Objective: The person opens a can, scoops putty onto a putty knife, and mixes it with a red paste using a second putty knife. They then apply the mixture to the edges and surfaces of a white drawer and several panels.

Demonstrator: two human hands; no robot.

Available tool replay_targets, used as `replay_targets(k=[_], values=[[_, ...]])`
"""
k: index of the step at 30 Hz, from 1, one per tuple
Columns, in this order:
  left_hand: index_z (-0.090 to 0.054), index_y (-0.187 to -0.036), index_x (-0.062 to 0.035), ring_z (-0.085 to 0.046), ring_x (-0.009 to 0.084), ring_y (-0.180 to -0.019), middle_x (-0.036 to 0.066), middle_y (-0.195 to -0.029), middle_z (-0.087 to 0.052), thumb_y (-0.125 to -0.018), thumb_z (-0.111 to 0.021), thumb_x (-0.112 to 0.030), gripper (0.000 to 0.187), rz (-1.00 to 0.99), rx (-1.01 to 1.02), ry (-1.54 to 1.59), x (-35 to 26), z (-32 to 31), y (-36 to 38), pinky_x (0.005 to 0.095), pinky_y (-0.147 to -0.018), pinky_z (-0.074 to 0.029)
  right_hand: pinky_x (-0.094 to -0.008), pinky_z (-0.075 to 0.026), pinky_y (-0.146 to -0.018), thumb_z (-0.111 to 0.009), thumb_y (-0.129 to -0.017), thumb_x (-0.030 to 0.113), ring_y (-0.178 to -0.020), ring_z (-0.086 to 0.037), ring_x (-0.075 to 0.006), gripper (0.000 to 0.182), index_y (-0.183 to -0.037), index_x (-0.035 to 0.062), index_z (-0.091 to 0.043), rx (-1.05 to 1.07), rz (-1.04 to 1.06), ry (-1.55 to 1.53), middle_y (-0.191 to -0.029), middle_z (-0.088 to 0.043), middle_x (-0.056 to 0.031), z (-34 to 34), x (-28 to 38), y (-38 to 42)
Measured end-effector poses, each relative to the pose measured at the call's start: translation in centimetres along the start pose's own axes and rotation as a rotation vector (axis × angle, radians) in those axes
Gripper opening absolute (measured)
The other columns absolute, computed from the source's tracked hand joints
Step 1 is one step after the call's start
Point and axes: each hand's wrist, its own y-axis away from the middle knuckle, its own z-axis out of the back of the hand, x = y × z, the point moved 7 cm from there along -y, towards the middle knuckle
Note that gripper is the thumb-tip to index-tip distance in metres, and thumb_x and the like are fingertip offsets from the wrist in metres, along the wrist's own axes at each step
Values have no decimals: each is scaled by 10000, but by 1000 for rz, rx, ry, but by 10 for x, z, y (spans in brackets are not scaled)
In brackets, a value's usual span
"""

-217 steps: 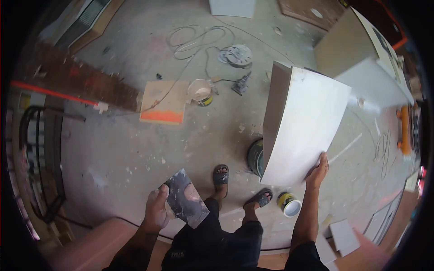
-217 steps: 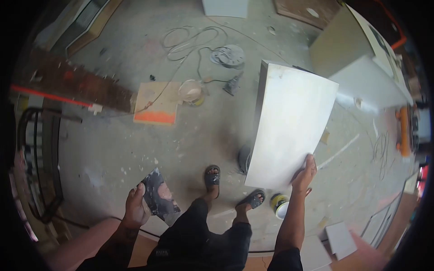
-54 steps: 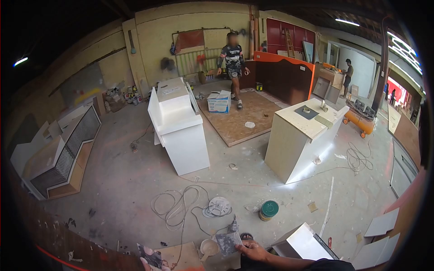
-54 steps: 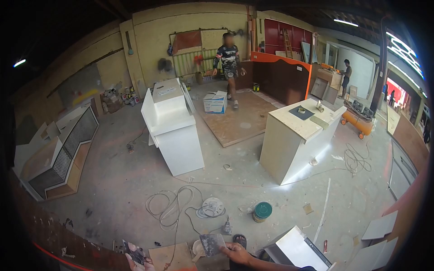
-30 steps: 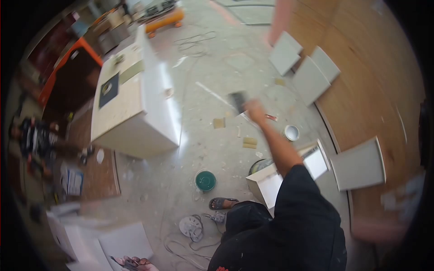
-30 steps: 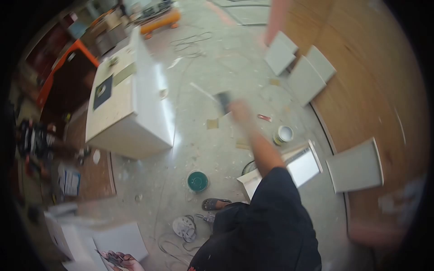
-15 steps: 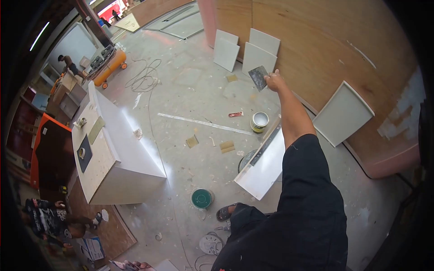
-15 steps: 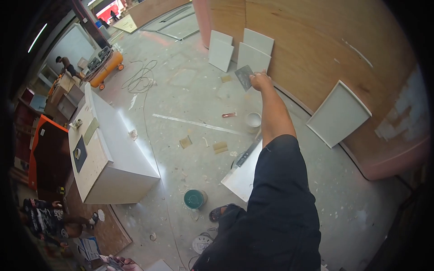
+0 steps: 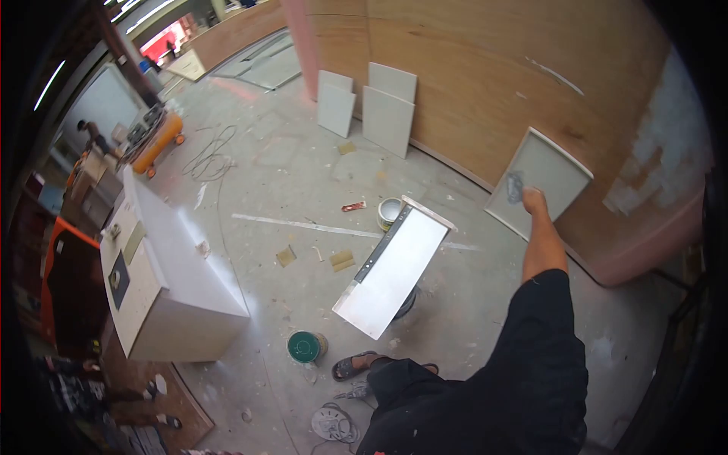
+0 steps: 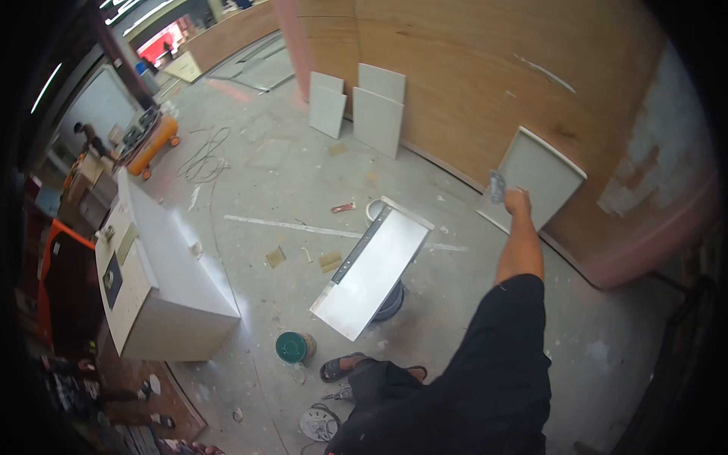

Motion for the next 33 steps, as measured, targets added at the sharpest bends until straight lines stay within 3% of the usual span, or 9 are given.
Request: replay_targets(k=[3,5,7,17,22,24,26,28,33], values=[[-585,-1304,-169,-642,206,-933,33,-1151,-670,-1025,-492,-375,359,-68,40,143,22,3,36,352,-730,-487,-500,-492,-921,-407,-1043,422,-1045,-656,-384,509,-1147,6,-678,12,-55,-127,-1099,-696,-225,-28,-55,-29],[-547,-1361,-202,-626,181,-908,-2,-1128,-647,-1005,-538,-365,391,-150,-320,-15,34,38,81,335,-646,-491,-493,-498,-882,-400,-1037,475,-1028,-656,-357,568,-1132,-12,-678,137,183,-367,-1046,-693,-225,-48,-28,-67],[-583,-1278,-185,-603,188,-990,9,-1113,-638,-1001,-548,-431,372,-167,-498,51,41,-2,107,336,-665,-500,-446,-447,-1020,-398,-1048,457,-1201,-595,-341,580,-1339,-11,-578,50,260,-585,-1264,-630,-248,-51,32,-97],[-585,-1244,-115,-586,187,-1059,8,-1128,-629,-1032,-482,-466,423,-492,-791,-35,31,-37,163,295,-769,-445,-429,-399,-1081,-420,-1049,434,-1313,-504,-331,583,-1432,-1,-486,169,616,-255,-1403,-543,-219,-22,363,-159],[-567,-1284,-130,-598,163,-1043,-8,-1117,-635,-1027,-491,-473,435,-537,-810,-32,52,-55,172,291,-747,-437,-420,-375,-1111,-430,-1049,422,-1368,-459,-327,599,-1478,4,-440,1,1334,-42,-1472,-500,-204,-81,557,-162],[-559,-1301,-138,-601,150,-1031,-13,-1113,-640,-1023,-499,-475,441,-599,-856,-37,49,-63,195,292,-727,-446,-399,-396,-1096,-484,-1028,433,-1375,-443,-347,598,-1466,25,-467,559,898,-851,-1461,-503,-199,-44,577,-94],[-567,-1291,-140,-608,150,-1012,-15,-1102,-643,-1025,-501,-461,422,-651,-863,-39,46,-72,201,291,-701,-458,-416,-435,-1038,-495,-1018,460,-1380,-437,-327,610,-1493,80,-448,-51,1502,-336,-1465,-504,-178,-64,610,-75],[-583,-1257,-139,-618,155,-981,-15,-1083,-641,-1035,-492,-431,378,-659,-873,-15,47,-86,194,285,-653,-474,-402,-484,-895,-547,-998,474,-1297,-510,-264,613,-1472,95,-459,759,796,-947,-1408,-555,-111,16,608,26],[-597,-1225,-142,-621,160,-976,-17,-1066,-643,-1042,-486,-419,351,-698,-836,-108,46,-108,199,299,-663,-481,-355,-474,-791,-547,-997,483,-1069,-614,-197,550,-1322,39,-567,874,945,-1235,-1177,-640,-84,57,663,158]])
